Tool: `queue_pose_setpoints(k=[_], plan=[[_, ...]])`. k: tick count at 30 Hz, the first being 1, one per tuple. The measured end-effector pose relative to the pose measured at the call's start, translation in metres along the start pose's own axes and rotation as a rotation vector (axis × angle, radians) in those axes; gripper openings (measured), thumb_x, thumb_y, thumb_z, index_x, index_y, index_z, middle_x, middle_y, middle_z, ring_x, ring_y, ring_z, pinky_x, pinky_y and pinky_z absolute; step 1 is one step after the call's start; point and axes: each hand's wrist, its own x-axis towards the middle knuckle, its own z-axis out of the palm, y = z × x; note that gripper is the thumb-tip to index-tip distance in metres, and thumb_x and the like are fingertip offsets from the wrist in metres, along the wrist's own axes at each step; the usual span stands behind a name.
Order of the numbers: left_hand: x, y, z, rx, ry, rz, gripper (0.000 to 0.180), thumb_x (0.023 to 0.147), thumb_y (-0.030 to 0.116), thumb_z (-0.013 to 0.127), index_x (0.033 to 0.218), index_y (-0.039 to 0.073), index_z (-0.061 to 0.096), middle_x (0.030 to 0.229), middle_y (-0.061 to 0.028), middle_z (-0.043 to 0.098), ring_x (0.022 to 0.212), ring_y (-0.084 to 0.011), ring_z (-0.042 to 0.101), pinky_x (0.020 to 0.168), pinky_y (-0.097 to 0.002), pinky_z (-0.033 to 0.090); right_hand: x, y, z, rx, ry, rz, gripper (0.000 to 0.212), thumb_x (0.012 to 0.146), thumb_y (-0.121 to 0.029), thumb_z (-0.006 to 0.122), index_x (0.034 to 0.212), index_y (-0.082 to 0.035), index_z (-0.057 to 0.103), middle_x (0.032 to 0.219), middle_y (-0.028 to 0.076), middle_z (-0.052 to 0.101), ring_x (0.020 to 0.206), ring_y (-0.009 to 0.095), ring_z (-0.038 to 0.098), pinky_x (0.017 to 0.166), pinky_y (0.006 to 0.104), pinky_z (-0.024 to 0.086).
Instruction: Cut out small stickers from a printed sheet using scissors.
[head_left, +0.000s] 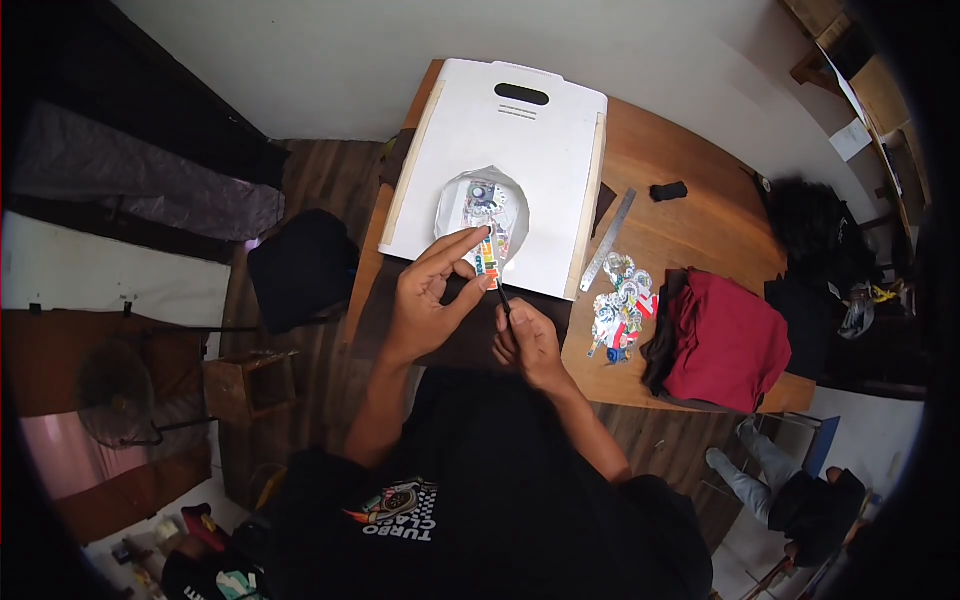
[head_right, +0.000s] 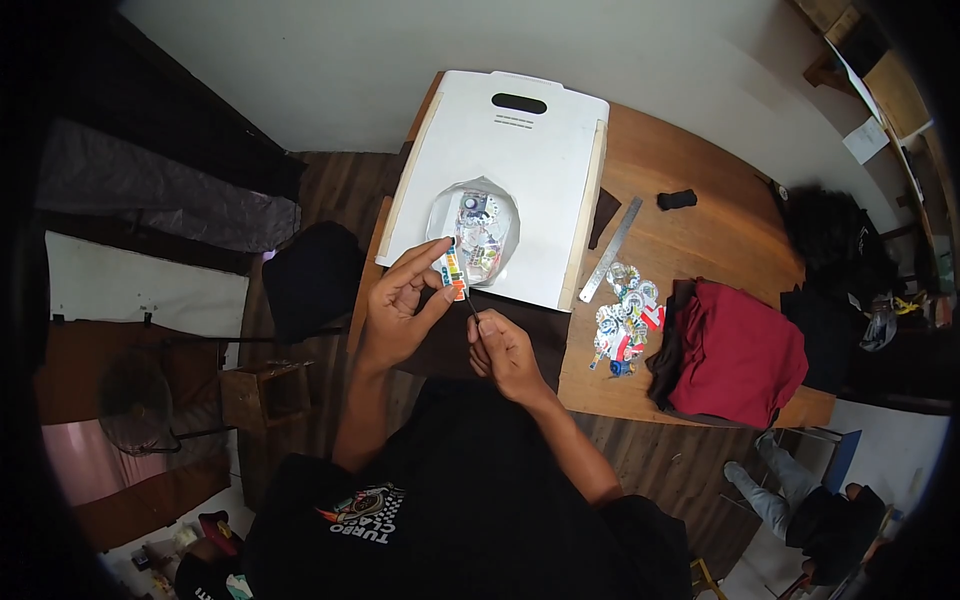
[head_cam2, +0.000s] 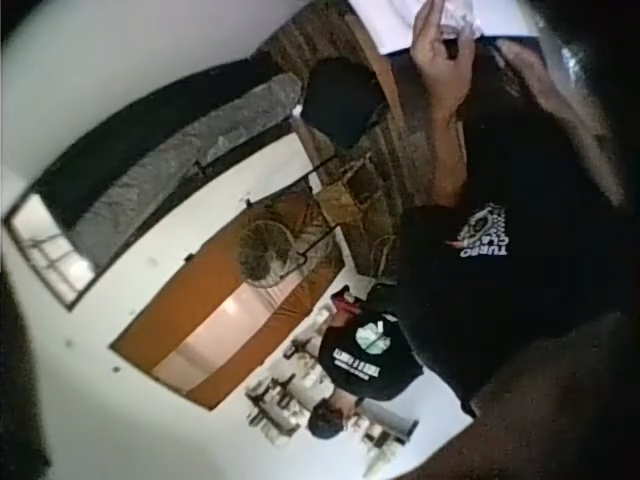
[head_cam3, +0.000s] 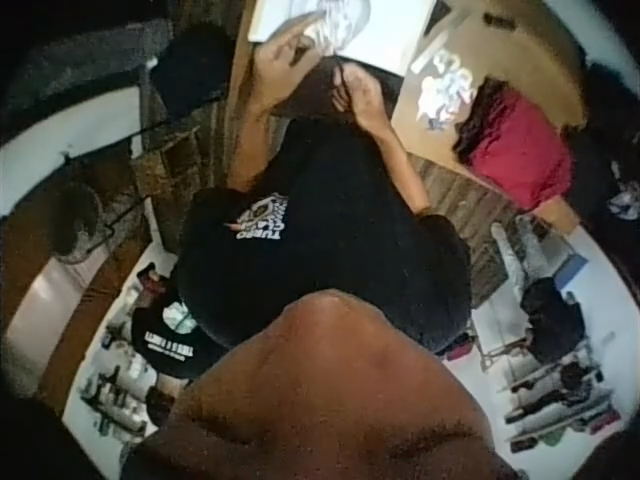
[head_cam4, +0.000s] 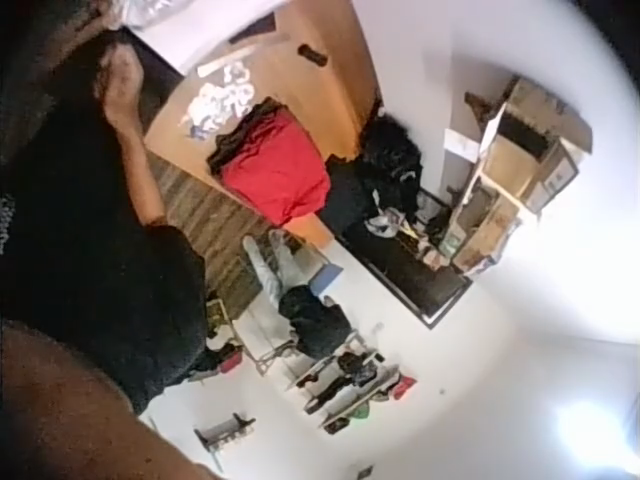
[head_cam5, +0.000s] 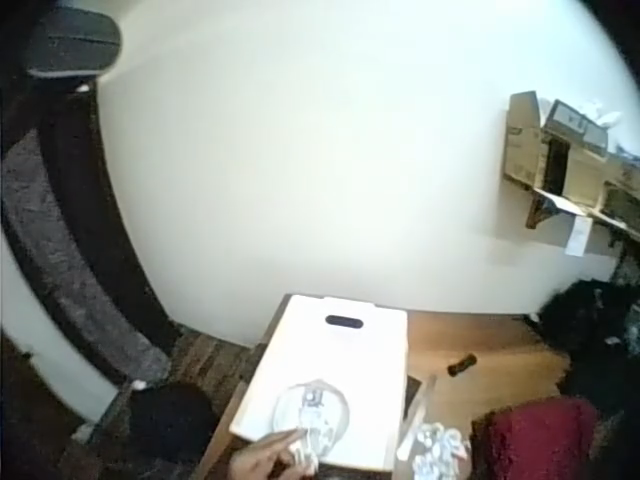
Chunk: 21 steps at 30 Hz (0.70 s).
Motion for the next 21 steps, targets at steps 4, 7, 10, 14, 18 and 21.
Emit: queue_pose_setpoints(k=[4,7,10,14,18,21], plan=[[0.0002,-0.0005,-0.0020,-0.022,-0.013,-0.001,0.052,0.082,-0.012,0.065,0.133,-0.006,0.051,0.134,-0.0160,0.052,0.085,-0.0072,0.056,0.083,-0.0218,0.047,0.0017,-0.0015,-0.0038,-0.083,-0.020,-0.002,0.035,0.104,-0.038,0.038,0.092,-0.006,0.046,0.056,-0.004,0.027,0.045,0.006,0.022,0.045,0.0237,0.023],[0.0000,-0.0014,-0.0045,-0.040,-0.026,-0.037,0.053,0.082,-0.012,0.065,0.133,-0.006,0.051,0.134,-0.0159,0.052,0.085,-0.0069,0.056,0.083,-0.0216,0.047,0.0009,-0.0025,-0.0055,-0.094,-0.038,-0.002,0.035,0.104,-0.037,0.038,0.092,-0.005,0.046,0.056,-0.004,0.028,0.045,0.006,0.023,0.045,0.0241,0.023],[0.0002,0.0023,-0.0042,-0.056,-0.038,-0.031,0.053,0.083,-0.012,0.065,0.133,-0.006,0.051,0.134,-0.0159,0.052,0.085,-0.0067,0.055,0.083,-0.0213,0.047,0.0007,-0.0039,-0.0064,-0.099,-0.055,-0.006,0.035,0.105,-0.037,0.038,0.092,-0.005,0.046,0.056,-0.004,0.028,0.045,0.006,0.023,0.045,0.0244,0.024],[0.0007,0.0025,-0.0041,-0.073,-0.036,-0.037,0.053,0.083,-0.012,0.065,0.133,-0.006,0.051,0.134,-0.0158,0.051,0.085,-0.0066,0.056,0.083,-0.0213,0.047,-0.0002,-0.0043,-0.0060,-0.094,-0.049,0.003,0.036,0.104,-0.037,0.038,0.092,-0.004,0.046,0.056,-0.004,0.028,0.045,0.006,0.023,0.045,0.0245,0.024],[0.0012,0.0031,-0.0049,-0.066,-0.031,-0.039,0.053,0.083,-0.012,0.064,0.133,-0.006,0.051,0.135,-0.0157,0.051,0.085,-0.0067,0.056,0.083,-0.0212,0.047,0.0006,-0.0032,-0.0056,-0.090,-0.058,-0.006,0.036,0.104,-0.037,0.038,0.092,-0.005,0.046,0.056,-0.004,0.028,0.045,0.006,0.023,0.045,0.0245,0.024],[0.0015,0.0030,-0.0044,-0.061,-0.037,-0.029,0.053,0.083,-0.012,0.064,0.133,-0.006,0.051,0.135,-0.0157,0.051,0.085,-0.0067,0.056,0.083,-0.0211,0.047,0.0004,-0.0032,-0.0057,-0.088,-0.050,-0.001,0.036,0.104,-0.038,0.039,0.092,-0.005,0.046,0.056,-0.004,0.028,0.045,0.006,0.023,0.044,0.0246,0.024]])
